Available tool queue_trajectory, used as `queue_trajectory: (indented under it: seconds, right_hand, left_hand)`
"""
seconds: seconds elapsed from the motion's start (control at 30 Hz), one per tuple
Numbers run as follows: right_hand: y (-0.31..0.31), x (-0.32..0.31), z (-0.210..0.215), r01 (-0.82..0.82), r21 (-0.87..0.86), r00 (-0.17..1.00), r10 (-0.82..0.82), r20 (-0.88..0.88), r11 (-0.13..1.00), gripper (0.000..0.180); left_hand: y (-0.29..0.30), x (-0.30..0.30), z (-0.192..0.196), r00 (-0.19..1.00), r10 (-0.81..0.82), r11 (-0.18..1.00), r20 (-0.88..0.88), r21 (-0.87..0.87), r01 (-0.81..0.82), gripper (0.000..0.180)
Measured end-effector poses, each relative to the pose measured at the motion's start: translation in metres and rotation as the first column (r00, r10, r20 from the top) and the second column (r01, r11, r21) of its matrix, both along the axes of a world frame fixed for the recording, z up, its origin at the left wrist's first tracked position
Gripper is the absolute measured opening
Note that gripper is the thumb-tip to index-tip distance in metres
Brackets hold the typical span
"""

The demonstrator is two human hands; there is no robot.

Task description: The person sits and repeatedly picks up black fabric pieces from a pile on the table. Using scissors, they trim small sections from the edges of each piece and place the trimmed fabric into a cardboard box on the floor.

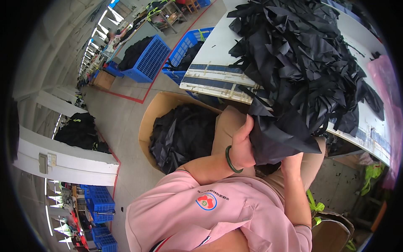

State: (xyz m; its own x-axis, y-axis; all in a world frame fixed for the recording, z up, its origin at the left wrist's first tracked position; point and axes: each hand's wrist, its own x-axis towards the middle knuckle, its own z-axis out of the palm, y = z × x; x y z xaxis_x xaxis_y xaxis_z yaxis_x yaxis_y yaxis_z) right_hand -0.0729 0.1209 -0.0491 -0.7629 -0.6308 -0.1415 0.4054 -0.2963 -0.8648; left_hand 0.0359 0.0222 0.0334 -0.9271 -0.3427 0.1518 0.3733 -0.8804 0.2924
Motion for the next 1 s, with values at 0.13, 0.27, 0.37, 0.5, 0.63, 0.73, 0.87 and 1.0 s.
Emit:
queue_trajectory:
  seconds: [0.13, 0.27, 0.37, 0.5, 0.63, 0.73, 0.87, 1.0]
  right_hand:
    - [0.012, -0.021, -0.019, 0.104, -0.064, 0.993, -0.101, 0.055, 0.993, 0.044]
    - [0.041, -0.053, -0.007, 0.063, -0.276, 0.998, -0.067, -0.003, 0.959, 0.041]
    - [0.065, -0.073, 0.002, 0.202, -0.291, 0.979, -0.200, 0.036, 0.935, 0.041]
    - [0.064, -0.072, 0.068, 0.003, -0.404, 0.994, -0.049, -0.103, 0.915, 0.005]
    - [0.063, -0.062, 0.081, 0.140, -0.162, 0.964, -0.172, -0.203, 0.977, 0.011]
    - [0.060, -0.050, 0.105, 0.096, 0.010, 0.960, -0.090, -0.265, 0.995, 0.005]
    - [0.054, -0.040, 0.107, -0.055, 0.198, 0.928, 0.124, -0.352, 0.979, 0.015]
    - [0.034, -0.022, 0.100, -0.107, 0.273, 0.897, 0.211, -0.389, 0.956, 0.008]
  left_hand:
    - [-0.002, 0.000, 0.002, 1.000, 0.009, 0.999, -0.024, -0.031, -0.010, 0.057]
    - [-0.015, 0.012, -0.022, 0.998, 0.040, 0.993, -0.049, -0.110, -0.045, 0.051]
    - [-0.015, 0.020, -0.036, 0.985, 0.069, 0.997, 0.157, -0.033, -0.065, 0.048]
    - [-0.011, 0.047, -0.113, 0.785, -0.210, 0.977, 0.583, 0.162, 0.141, 0.041]
    - [-0.010, 0.069, -0.133, 0.424, -0.473, 0.831, 0.773, 0.232, 0.505, 0.037]
    - [-0.031, 0.053, -0.113, 0.509, 0.285, 0.801, 0.812, -0.493, 0.339, 0.027]
    - [-0.044, 0.027, -0.031, 0.842, 0.503, 0.365, 0.198, -0.931, 0.000, 0.073]
    - [-0.009, 0.007, -0.010, 0.961, 0.254, 0.244, 0.113, -0.968, 0.050, 0.109]
